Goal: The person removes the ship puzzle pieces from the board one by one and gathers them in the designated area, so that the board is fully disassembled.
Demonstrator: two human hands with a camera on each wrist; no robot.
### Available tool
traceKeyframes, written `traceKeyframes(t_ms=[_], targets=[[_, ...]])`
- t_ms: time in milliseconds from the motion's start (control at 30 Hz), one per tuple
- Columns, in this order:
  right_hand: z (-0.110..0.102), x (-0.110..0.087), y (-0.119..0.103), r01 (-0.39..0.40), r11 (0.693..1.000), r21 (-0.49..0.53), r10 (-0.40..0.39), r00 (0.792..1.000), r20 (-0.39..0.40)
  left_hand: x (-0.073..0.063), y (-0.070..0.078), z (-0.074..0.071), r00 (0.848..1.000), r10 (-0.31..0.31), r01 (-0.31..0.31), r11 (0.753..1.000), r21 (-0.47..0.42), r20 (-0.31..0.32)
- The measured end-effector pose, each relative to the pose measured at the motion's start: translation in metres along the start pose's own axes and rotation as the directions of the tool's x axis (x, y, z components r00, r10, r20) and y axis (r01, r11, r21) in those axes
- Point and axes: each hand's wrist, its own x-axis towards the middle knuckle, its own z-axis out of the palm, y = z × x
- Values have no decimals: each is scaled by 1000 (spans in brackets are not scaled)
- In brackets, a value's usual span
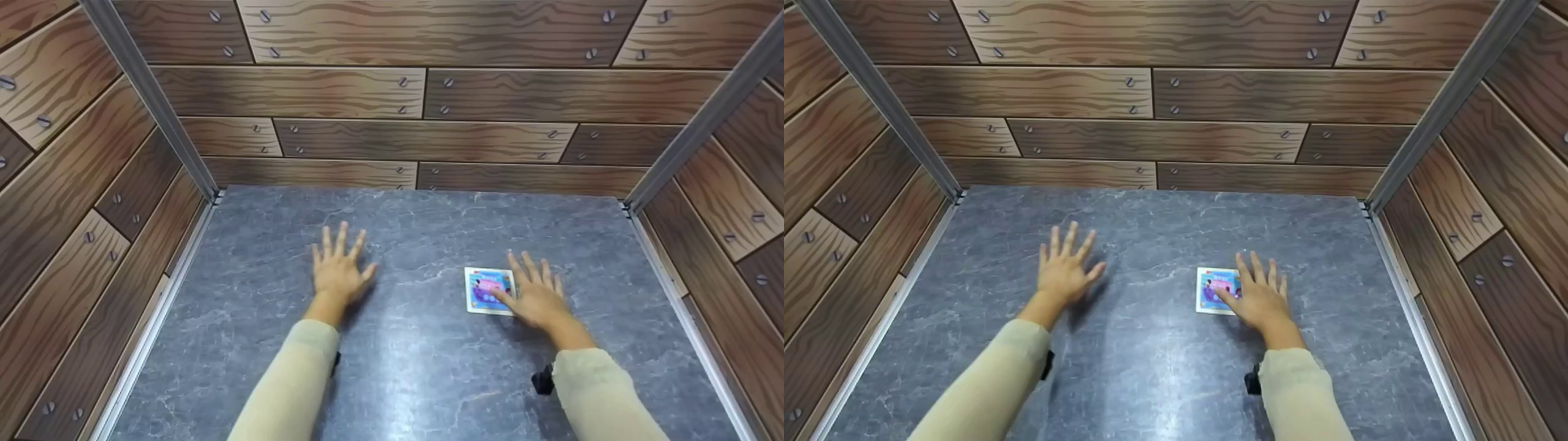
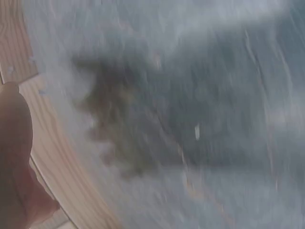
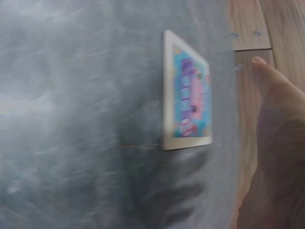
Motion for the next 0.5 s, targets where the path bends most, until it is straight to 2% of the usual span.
traceKeyframes(t_ms=[167,333,433,500], targets=[[23,-9,16,12,1000,20,-12,999,-35,-4,33,20,998,58,-58,998,-30,-21],[36,-14,32,22,999,45,-19,997,-81,-9,66,34,990,137,-139,986,-92,-28],[43,-14,40,28,998,62,-22,996,-89,-12,83,38,976,217,-216,969,-122,-10],[48,-14,42,31,997,70,-25,996,-85,-14,92,39,959,282,-279,950,-138,4]])
